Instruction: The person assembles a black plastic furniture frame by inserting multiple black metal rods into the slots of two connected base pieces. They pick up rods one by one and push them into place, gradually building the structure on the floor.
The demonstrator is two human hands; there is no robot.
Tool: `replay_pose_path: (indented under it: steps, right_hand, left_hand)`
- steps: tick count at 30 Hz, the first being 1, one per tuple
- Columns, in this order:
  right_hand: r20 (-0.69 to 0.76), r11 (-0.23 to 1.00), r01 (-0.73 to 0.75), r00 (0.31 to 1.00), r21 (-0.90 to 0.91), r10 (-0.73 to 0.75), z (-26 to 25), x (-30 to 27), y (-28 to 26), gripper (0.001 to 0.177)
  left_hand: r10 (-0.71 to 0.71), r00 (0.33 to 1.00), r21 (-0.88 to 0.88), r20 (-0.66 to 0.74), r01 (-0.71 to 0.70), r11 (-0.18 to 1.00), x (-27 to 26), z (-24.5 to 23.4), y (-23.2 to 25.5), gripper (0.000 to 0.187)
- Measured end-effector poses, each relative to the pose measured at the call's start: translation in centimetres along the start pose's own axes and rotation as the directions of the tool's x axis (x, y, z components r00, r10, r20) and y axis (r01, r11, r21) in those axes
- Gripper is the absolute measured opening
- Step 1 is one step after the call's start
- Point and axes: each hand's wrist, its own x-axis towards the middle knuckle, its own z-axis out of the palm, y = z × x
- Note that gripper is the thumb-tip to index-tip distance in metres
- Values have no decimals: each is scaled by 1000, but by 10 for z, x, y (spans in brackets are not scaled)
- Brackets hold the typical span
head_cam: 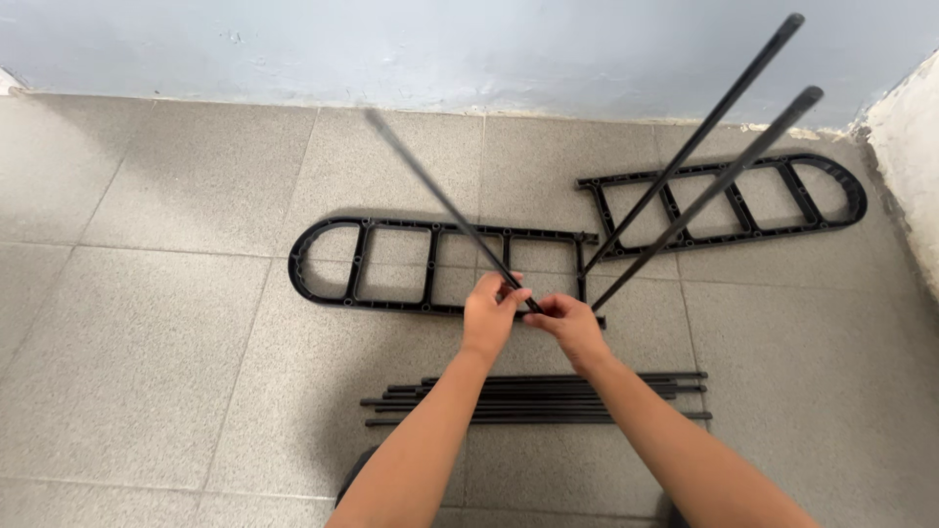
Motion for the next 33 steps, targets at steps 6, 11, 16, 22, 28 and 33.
replay_pose_path:
  steps: [6, 11, 16, 22, 28, 33]
  right_hand:
    - [59, 913, 129, 992, -388, -116, 10, 30, -38, 30]
    - [131, 938, 107, 989, -331, -67, 14, 79, -49, 29]
    - [40, 896, 223, 973, -385, -226, 14, 128, -59, 23]
    - [-133, 728, 337, 853, -598, -504, 20, 171, -73, 17]
    - [-189, 734, 326, 832, -596, -522, 29, 201, -77, 13]
    - [-153, 688, 404, 788, -603, -597, 32, 212, -74, 14]
  left_hand:
    - [36, 999, -86, 36, -33, 996, 59, -8, 0, 25]
    - [-87, 968, -318, 235, 161, 934, 118, -12, -3, 25]
    - [100, 969, -133, 226, -71, 989, 163, -11, 10, 30]
    - [268, 945, 221, 188, -306, 926, 192, -4, 30, 21]
    - [259, 944, 310, 203, -313, 898, 216, -2, 33, 13]
    - [221, 943, 377, 247, -304, 875, 228, -6, 26, 13]
